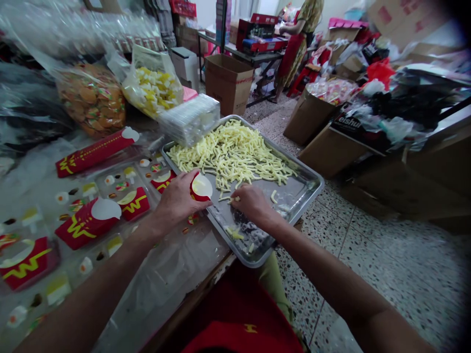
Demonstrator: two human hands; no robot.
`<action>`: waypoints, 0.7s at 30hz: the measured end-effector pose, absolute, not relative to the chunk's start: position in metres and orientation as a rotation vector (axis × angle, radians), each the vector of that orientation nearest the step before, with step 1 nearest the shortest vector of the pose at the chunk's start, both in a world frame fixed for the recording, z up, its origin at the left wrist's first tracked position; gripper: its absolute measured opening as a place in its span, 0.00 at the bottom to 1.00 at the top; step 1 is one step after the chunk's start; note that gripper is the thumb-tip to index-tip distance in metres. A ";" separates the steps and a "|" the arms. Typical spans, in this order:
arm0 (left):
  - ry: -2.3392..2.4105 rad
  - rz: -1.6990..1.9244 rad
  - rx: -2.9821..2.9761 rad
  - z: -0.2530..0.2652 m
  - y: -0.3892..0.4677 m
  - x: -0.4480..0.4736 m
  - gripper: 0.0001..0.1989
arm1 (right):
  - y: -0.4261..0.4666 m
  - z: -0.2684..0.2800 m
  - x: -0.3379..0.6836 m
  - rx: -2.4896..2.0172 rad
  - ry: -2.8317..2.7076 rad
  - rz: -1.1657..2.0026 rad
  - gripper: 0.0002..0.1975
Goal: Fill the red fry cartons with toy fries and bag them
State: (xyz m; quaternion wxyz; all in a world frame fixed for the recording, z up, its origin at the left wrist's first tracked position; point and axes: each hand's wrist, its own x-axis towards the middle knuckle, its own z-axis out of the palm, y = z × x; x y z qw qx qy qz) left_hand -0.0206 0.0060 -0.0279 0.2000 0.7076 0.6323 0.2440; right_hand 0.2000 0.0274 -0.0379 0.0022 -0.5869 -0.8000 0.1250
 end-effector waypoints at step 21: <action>1.589 1.070 1.927 -0.051 0.003 0.036 0.36 | 0.024 -0.002 0.186 -1.303 -2.222 0.713 0.09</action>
